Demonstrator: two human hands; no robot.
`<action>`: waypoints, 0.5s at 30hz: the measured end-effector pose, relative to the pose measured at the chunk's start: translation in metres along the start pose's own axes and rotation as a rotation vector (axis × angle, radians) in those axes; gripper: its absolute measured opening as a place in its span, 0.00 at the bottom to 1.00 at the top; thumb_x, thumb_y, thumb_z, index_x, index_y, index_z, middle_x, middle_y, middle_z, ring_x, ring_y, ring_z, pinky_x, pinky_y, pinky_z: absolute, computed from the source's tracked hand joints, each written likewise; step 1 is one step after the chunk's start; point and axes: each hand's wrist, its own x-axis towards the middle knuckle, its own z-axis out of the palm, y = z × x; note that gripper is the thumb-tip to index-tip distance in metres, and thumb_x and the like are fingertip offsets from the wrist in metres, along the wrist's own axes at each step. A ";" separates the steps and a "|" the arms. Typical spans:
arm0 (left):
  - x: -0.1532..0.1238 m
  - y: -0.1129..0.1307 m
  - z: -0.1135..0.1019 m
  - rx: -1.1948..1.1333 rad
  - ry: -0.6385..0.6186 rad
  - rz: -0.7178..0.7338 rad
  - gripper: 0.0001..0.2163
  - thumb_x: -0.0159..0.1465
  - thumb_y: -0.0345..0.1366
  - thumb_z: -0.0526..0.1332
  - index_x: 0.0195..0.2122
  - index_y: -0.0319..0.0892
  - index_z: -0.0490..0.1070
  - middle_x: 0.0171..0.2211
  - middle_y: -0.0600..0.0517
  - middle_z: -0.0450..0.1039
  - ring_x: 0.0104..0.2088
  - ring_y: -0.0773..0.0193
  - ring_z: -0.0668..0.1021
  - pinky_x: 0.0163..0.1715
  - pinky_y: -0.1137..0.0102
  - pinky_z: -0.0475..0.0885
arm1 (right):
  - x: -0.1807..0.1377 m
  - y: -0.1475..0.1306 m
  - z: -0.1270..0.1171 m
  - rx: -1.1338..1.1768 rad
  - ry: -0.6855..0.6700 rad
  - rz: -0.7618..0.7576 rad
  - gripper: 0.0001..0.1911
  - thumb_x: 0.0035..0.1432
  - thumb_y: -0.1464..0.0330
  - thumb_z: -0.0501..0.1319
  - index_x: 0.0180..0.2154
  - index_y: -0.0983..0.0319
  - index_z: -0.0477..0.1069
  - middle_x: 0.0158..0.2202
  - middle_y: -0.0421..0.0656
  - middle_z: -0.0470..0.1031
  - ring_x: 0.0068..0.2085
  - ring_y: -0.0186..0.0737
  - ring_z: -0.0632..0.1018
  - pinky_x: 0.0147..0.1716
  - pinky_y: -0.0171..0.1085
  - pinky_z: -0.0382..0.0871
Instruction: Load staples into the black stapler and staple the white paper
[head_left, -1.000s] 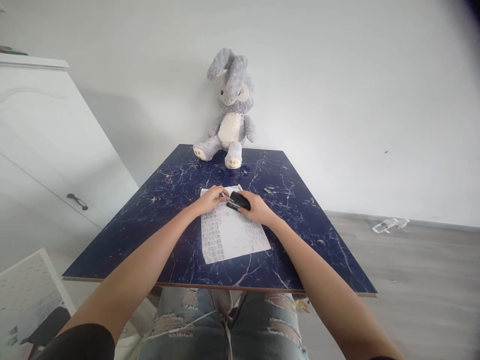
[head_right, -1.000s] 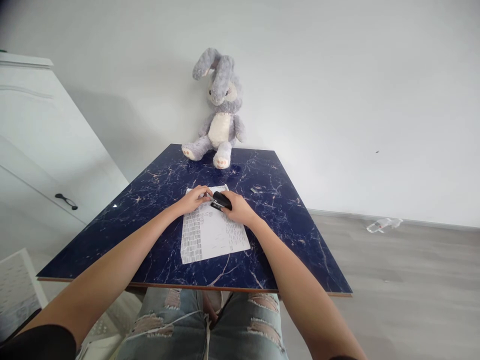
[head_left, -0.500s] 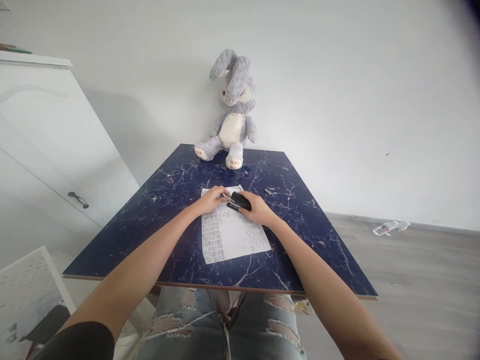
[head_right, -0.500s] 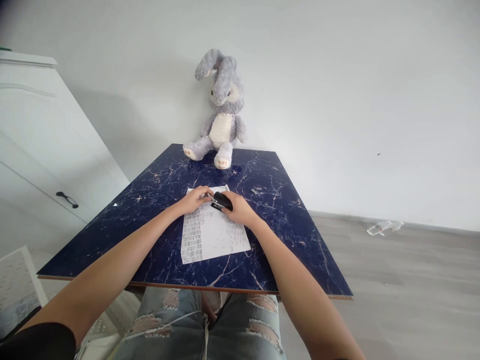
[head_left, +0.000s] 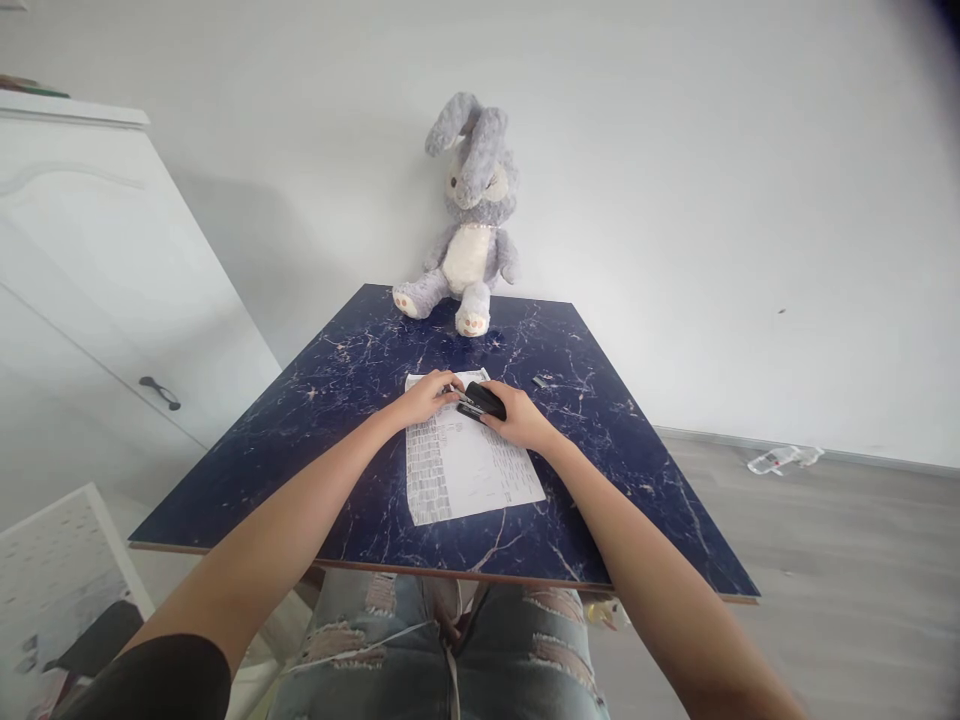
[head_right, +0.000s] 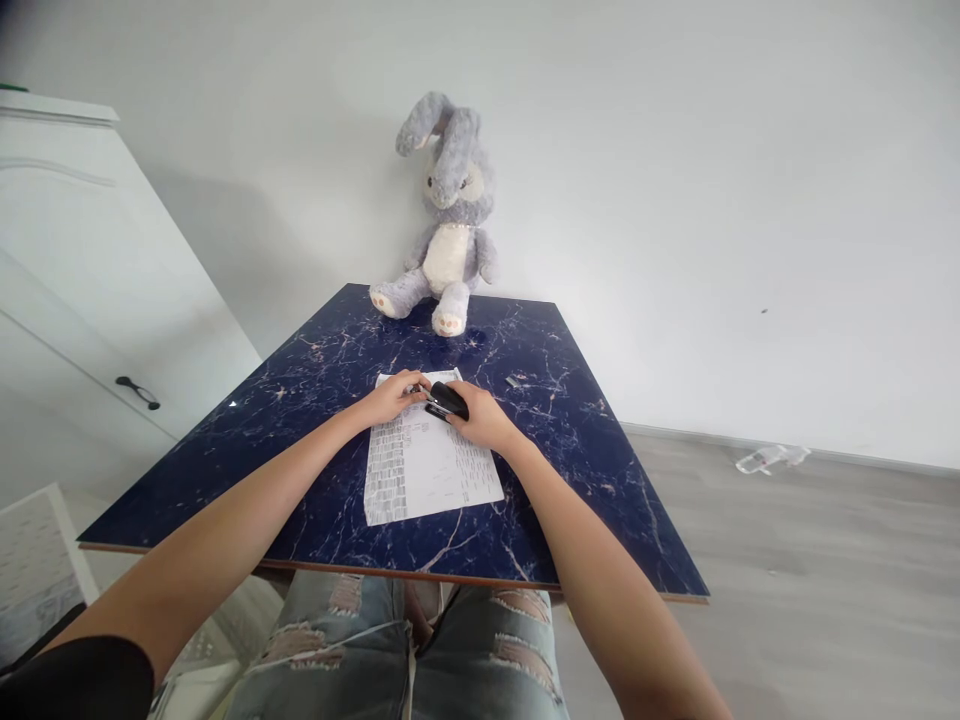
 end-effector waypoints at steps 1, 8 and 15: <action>0.000 -0.001 0.000 0.002 -0.002 0.001 0.07 0.69 0.38 0.60 0.44 0.44 0.74 0.42 0.49 0.76 0.43 0.55 0.72 0.45 0.62 0.66 | 0.000 0.000 0.000 0.002 0.000 -0.001 0.24 0.56 0.74 0.65 0.56 0.59 0.70 0.49 0.47 0.78 0.47 0.48 0.79 0.48 0.43 0.71; -0.001 0.003 -0.003 0.023 -0.017 0.002 0.06 0.68 0.36 0.60 0.43 0.44 0.75 0.41 0.49 0.76 0.44 0.55 0.74 0.47 0.62 0.67 | 0.000 -0.001 -0.001 -0.004 -0.006 0.004 0.24 0.56 0.74 0.65 0.55 0.59 0.70 0.49 0.47 0.79 0.47 0.48 0.79 0.48 0.44 0.71; -0.001 -0.001 -0.004 -0.015 -0.013 -0.017 0.07 0.69 0.39 0.59 0.43 0.44 0.74 0.43 0.48 0.76 0.44 0.56 0.74 0.44 0.64 0.68 | -0.001 0.000 -0.002 -0.014 -0.014 0.007 0.25 0.57 0.74 0.66 0.56 0.59 0.70 0.51 0.48 0.78 0.48 0.49 0.79 0.49 0.44 0.71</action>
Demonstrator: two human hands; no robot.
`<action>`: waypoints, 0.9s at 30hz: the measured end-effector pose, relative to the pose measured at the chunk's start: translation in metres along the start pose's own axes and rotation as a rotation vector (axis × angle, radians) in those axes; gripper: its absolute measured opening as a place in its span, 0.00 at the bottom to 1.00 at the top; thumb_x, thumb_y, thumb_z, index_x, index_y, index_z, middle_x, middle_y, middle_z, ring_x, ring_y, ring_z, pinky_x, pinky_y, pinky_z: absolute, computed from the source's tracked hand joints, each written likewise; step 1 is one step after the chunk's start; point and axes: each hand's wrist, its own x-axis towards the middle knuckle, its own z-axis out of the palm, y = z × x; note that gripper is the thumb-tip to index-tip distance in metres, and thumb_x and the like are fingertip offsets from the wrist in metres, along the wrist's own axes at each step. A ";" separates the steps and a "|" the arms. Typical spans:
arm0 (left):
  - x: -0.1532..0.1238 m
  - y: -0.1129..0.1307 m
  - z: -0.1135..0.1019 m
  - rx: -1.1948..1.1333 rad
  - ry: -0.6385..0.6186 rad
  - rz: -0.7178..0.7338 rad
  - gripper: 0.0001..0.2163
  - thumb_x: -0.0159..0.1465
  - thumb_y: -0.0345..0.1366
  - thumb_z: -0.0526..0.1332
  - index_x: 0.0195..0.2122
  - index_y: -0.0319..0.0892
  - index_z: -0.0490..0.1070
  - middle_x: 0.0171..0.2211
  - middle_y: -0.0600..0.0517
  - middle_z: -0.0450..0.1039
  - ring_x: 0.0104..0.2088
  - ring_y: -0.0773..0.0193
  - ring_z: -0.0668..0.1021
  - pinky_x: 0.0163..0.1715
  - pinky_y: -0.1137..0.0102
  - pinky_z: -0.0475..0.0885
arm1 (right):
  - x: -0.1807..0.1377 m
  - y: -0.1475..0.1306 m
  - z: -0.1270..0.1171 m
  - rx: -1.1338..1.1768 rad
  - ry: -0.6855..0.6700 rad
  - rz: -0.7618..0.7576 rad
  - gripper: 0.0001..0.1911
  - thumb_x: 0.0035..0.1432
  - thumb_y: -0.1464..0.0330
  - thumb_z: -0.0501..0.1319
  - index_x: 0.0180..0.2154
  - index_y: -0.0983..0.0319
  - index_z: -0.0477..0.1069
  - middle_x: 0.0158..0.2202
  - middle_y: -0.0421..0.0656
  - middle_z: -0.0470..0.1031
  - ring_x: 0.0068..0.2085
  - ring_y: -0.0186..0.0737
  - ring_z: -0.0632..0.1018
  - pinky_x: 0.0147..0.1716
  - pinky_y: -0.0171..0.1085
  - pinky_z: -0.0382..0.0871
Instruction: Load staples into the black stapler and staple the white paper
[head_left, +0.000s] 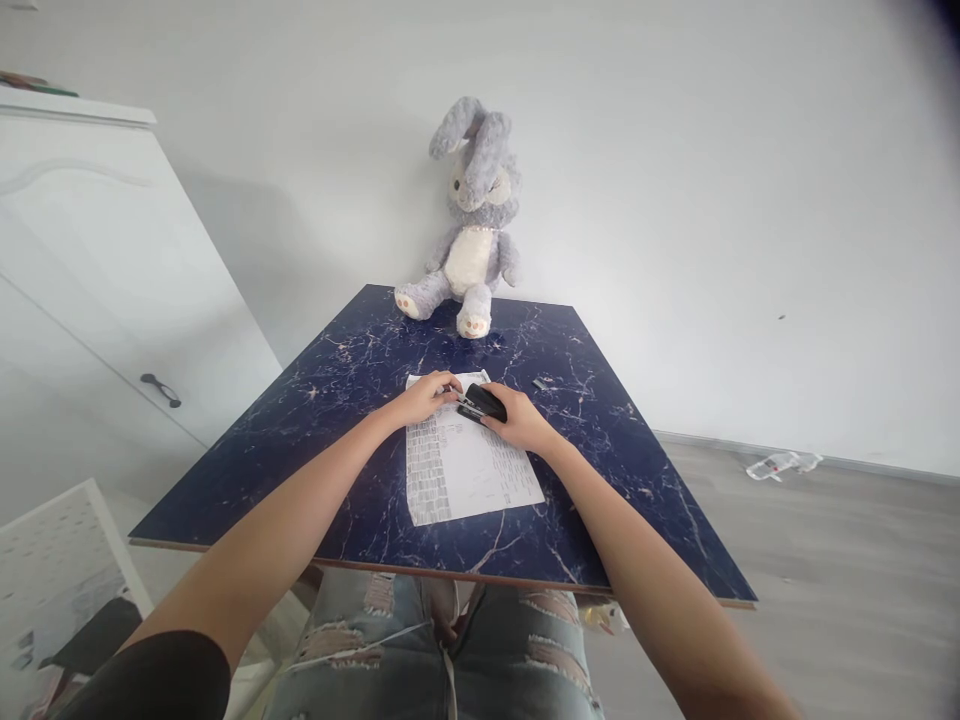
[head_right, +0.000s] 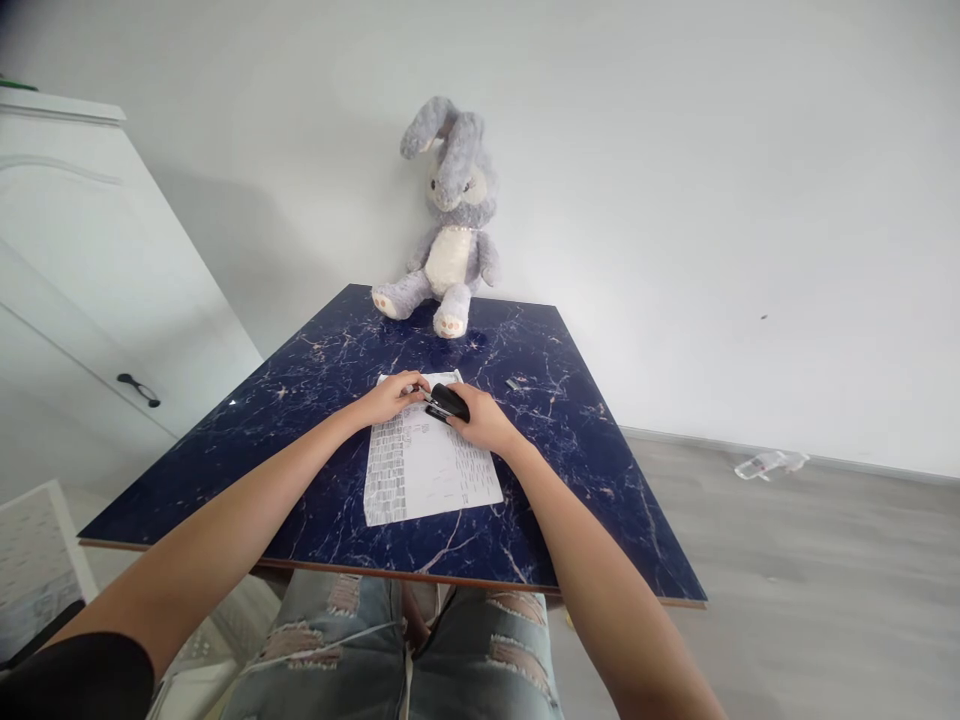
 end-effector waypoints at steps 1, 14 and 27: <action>0.000 -0.001 0.000 -0.002 -0.006 -0.002 0.08 0.70 0.39 0.58 0.44 0.44 0.73 0.43 0.48 0.76 0.45 0.56 0.74 0.44 0.64 0.68 | 0.000 0.000 0.000 -0.003 -0.003 0.002 0.25 0.57 0.73 0.66 0.56 0.59 0.69 0.51 0.48 0.78 0.49 0.49 0.79 0.49 0.44 0.71; -0.002 0.006 -0.005 0.025 -0.039 -0.026 0.10 0.68 0.41 0.62 0.45 0.44 0.77 0.45 0.48 0.79 0.46 0.56 0.77 0.47 0.63 0.71 | 0.000 0.001 0.001 0.004 -0.010 -0.005 0.25 0.57 0.73 0.66 0.57 0.59 0.69 0.52 0.49 0.78 0.49 0.50 0.79 0.49 0.45 0.71; -0.010 0.027 -0.018 -0.238 -0.119 -0.044 0.23 0.50 0.43 0.78 0.48 0.47 0.81 0.44 0.50 0.83 0.47 0.53 0.81 0.51 0.60 0.71 | -0.005 -0.010 -0.015 0.346 -0.059 -0.063 0.19 0.54 0.68 0.70 0.49 0.61 0.79 0.42 0.44 0.79 0.40 0.44 0.79 0.41 0.40 0.72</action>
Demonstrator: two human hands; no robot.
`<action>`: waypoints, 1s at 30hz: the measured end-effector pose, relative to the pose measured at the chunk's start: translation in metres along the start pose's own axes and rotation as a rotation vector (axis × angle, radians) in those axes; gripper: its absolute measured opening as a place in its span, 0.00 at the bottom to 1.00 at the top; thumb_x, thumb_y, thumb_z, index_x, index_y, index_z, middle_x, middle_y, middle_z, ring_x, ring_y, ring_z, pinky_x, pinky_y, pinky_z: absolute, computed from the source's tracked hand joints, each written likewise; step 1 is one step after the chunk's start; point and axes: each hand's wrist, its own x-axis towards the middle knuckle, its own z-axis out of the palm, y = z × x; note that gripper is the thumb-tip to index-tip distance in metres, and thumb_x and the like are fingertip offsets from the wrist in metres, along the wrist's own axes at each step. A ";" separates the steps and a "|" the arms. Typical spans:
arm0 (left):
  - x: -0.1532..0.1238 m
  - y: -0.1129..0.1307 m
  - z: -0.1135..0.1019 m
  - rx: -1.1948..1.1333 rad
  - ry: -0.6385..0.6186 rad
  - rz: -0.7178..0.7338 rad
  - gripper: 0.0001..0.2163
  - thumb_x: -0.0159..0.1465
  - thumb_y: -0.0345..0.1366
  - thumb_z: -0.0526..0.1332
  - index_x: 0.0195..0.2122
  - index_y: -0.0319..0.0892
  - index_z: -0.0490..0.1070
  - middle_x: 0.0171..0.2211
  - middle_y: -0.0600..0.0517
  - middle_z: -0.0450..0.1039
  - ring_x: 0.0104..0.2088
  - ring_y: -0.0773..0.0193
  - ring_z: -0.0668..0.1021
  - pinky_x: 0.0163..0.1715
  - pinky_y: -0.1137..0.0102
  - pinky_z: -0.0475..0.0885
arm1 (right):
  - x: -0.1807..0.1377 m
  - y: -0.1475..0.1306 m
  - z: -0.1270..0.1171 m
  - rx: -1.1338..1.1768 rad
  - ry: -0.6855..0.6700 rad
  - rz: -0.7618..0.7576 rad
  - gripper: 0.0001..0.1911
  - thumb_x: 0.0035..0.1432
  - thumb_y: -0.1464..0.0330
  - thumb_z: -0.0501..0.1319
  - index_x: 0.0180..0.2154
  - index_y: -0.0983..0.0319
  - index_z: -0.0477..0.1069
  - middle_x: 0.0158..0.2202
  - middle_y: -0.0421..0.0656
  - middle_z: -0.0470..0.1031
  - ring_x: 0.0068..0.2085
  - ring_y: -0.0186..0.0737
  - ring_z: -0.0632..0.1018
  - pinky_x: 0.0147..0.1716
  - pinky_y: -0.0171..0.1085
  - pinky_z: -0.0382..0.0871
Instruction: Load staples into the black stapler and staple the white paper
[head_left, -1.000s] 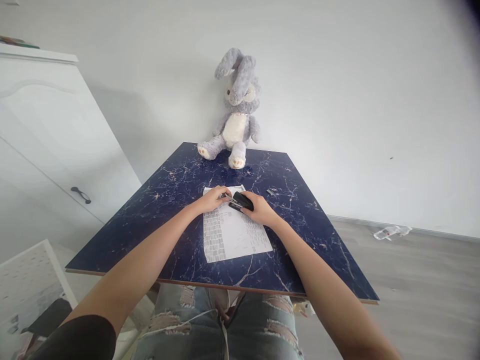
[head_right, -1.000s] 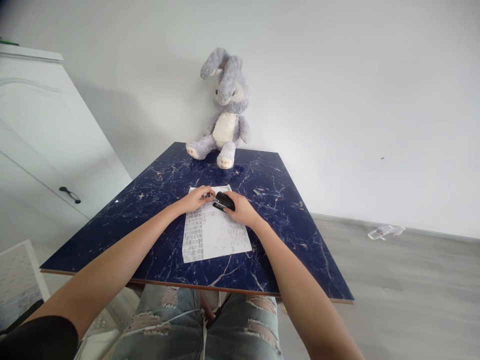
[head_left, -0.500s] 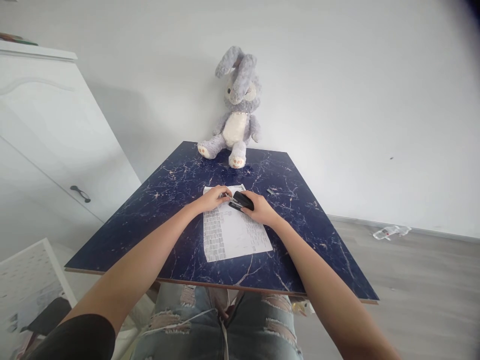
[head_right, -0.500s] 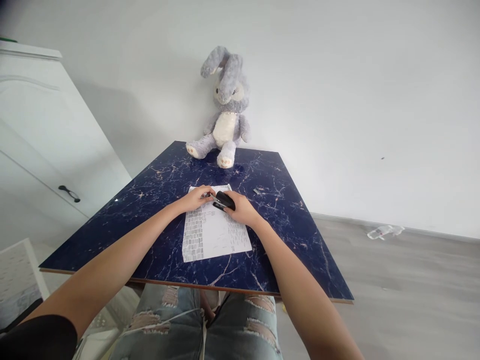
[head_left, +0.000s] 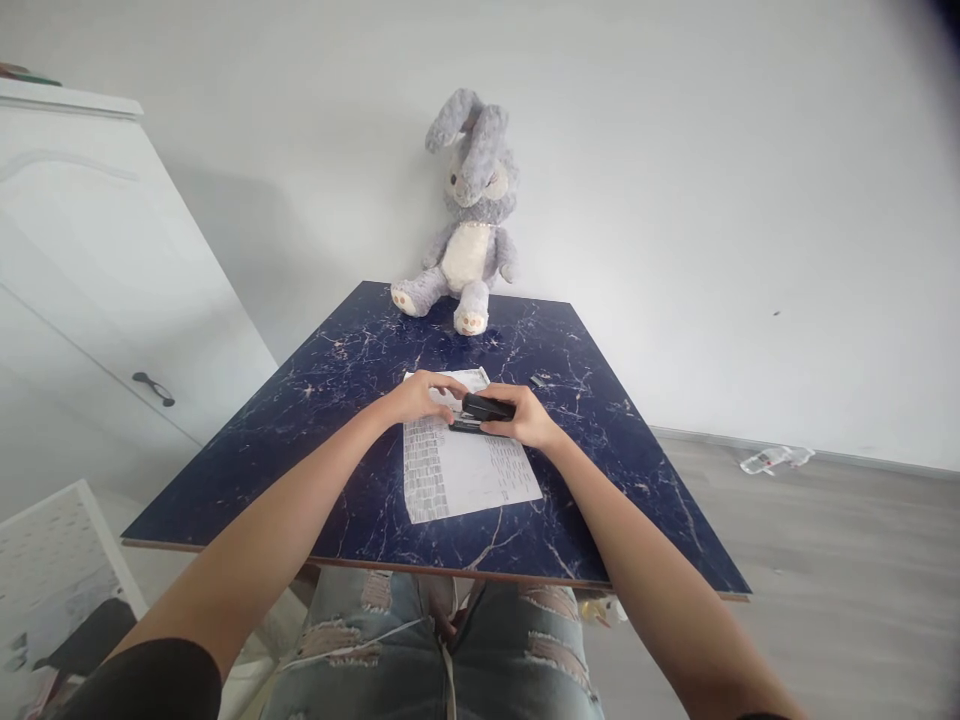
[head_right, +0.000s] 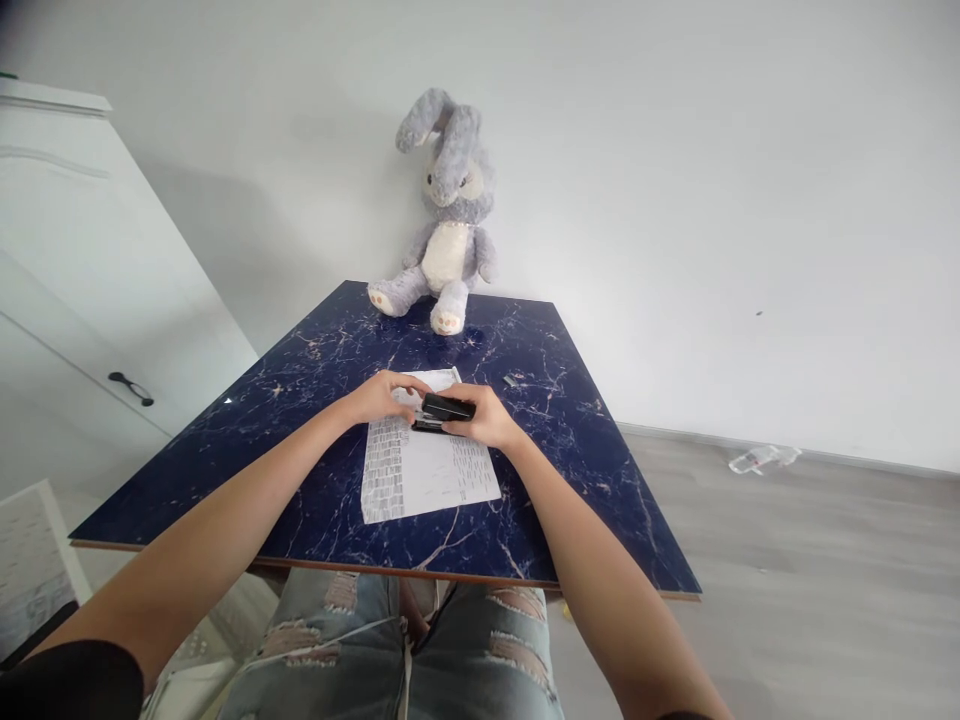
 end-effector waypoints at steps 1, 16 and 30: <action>0.002 0.003 0.005 0.008 -0.004 0.032 0.24 0.49 0.42 0.78 0.48 0.47 0.80 0.43 0.51 0.82 0.47 0.53 0.81 0.51 0.61 0.70 | 0.000 -0.003 0.003 0.010 -0.021 -0.021 0.18 0.55 0.68 0.70 0.49 0.61 0.79 0.42 0.44 0.79 0.40 0.44 0.79 0.41 0.40 0.72; 0.002 -0.009 0.023 0.597 -0.113 -0.104 0.31 0.70 0.60 0.53 0.70 0.56 0.59 0.74 0.49 0.50 0.74 0.41 0.49 0.70 0.41 0.40 | -0.008 0.020 -0.034 -0.397 0.437 0.327 0.15 0.52 0.66 0.69 0.44 0.59 0.79 0.40 0.44 0.83 0.40 0.48 0.81 0.43 0.44 0.72; -0.003 -0.015 0.011 0.707 0.088 -0.246 0.24 0.74 0.48 0.50 0.68 0.45 0.63 0.73 0.39 0.51 0.73 0.37 0.51 0.66 0.33 0.42 | -0.009 0.003 -0.038 -0.236 -0.089 0.230 0.14 0.53 0.66 0.68 0.43 0.62 0.77 0.37 0.42 0.79 0.37 0.42 0.77 0.39 0.39 0.68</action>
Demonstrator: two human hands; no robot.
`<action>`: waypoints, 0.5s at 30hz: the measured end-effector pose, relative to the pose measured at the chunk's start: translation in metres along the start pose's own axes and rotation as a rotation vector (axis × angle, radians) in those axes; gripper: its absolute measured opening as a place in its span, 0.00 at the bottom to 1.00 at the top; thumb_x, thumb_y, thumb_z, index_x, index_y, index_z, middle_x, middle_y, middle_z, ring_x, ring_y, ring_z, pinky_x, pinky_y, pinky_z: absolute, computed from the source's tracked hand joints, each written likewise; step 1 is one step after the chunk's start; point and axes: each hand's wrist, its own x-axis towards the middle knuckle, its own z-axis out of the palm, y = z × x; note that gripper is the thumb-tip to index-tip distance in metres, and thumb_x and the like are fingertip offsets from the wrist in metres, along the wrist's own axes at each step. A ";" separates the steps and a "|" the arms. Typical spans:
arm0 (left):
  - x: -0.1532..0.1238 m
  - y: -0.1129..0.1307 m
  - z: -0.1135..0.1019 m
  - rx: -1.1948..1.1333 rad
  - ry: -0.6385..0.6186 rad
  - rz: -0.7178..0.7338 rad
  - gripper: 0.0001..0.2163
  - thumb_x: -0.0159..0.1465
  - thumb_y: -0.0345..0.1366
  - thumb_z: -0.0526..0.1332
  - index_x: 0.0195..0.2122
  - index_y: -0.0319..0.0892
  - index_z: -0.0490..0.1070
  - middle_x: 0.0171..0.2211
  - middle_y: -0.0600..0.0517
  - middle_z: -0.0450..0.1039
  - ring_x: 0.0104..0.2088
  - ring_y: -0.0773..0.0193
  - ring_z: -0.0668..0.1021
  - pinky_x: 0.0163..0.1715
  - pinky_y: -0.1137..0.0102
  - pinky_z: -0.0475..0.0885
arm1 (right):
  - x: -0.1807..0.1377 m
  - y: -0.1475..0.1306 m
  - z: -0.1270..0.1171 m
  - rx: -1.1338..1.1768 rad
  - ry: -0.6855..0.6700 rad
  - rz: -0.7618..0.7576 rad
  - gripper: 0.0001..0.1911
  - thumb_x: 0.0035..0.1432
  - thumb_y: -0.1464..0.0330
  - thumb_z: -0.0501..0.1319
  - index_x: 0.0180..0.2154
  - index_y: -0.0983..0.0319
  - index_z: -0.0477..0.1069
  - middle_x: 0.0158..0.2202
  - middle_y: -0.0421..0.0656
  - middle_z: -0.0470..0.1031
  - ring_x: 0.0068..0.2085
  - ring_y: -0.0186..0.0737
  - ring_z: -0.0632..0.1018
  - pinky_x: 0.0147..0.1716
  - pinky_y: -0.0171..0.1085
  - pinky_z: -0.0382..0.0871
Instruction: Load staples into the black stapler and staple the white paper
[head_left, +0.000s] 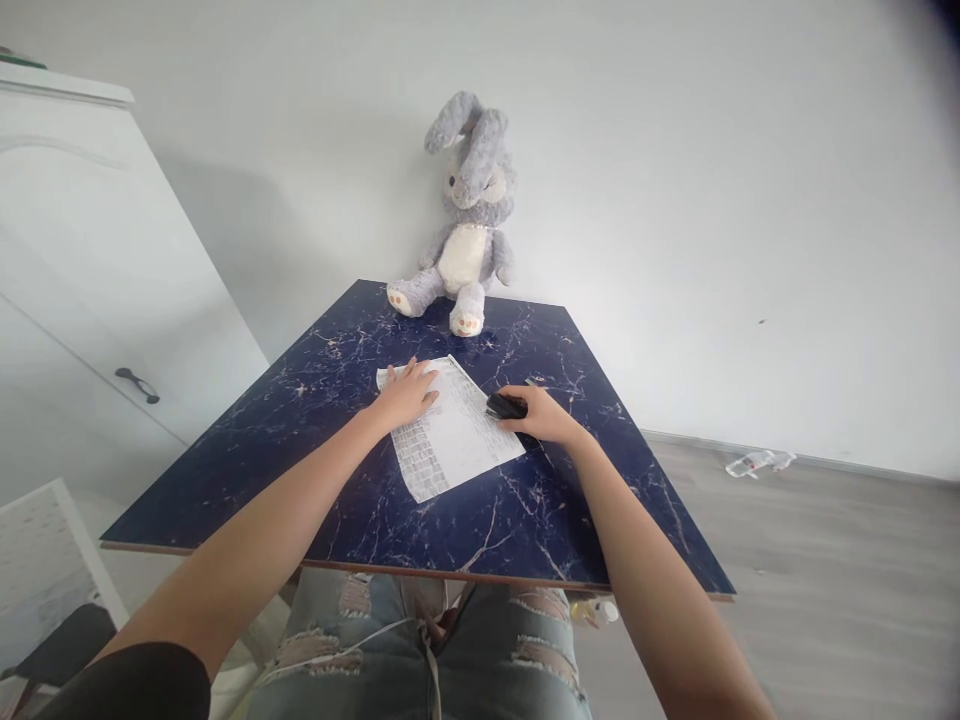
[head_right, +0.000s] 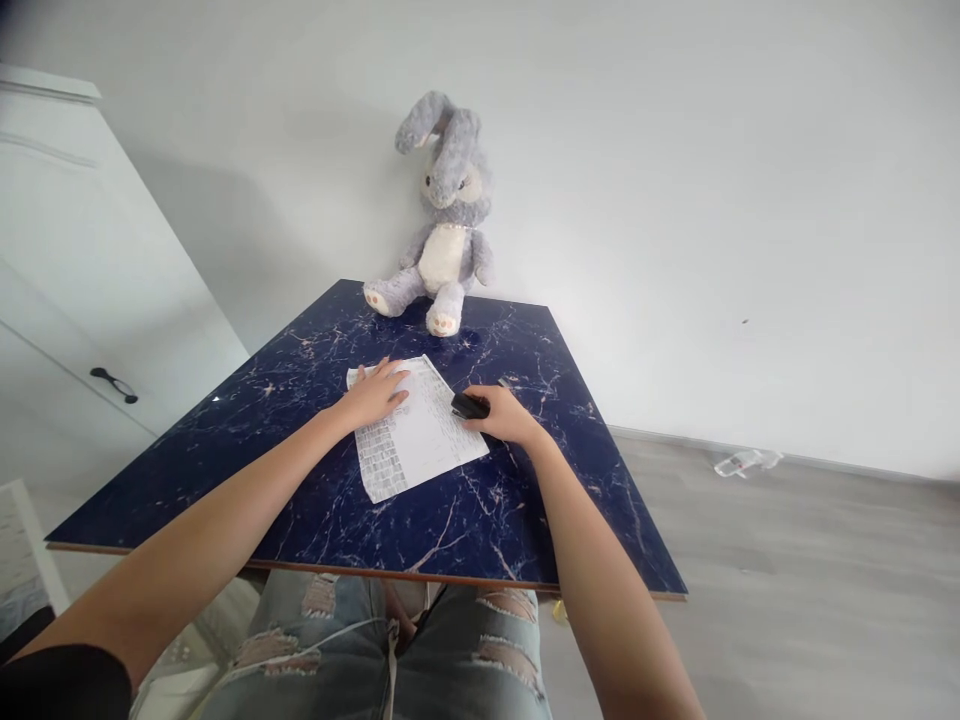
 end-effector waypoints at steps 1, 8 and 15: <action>-0.001 0.006 0.001 -0.032 -0.005 0.089 0.23 0.75 0.47 0.49 0.68 0.46 0.63 0.73 0.41 0.52 0.73 0.42 0.53 0.68 0.38 0.43 | 0.000 -0.002 0.001 0.031 -0.021 -0.004 0.14 0.53 0.66 0.69 0.42 0.62 0.77 0.37 0.42 0.79 0.37 0.42 0.77 0.38 0.39 0.68; 0.000 0.027 0.013 -0.130 -0.193 0.270 0.24 0.76 0.49 0.43 0.70 0.57 0.60 0.75 0.53 0.49 0.75 0.48 0.49 0.70 0.42 0.36 | -0.004 -0.026 0.007 0.027 -0.122 -0.074 0.12 0.54 0.63 0.69 0.39 0.62 0.74 0.32 0.38 0.73 0.33 0.37 0.71 0.34 0.35 0.63; -0.001 0.015 0.009 -0.125 -0.176 0.193 0.23 0.76 0.44 0.47 0.71 0.58 0.59 0.75 0.53 0.45 0.75 0.43 0.45 0.67 0.36 0.35 | -0.013 -0.049 -0.004 -0.061 -0.362 -0.122 0.12 0.56 0.63 0.70 0.40 0.60 0.72 0.33 0.38 0.73 0.31 0.36 0.69 0.31 0.36 0.60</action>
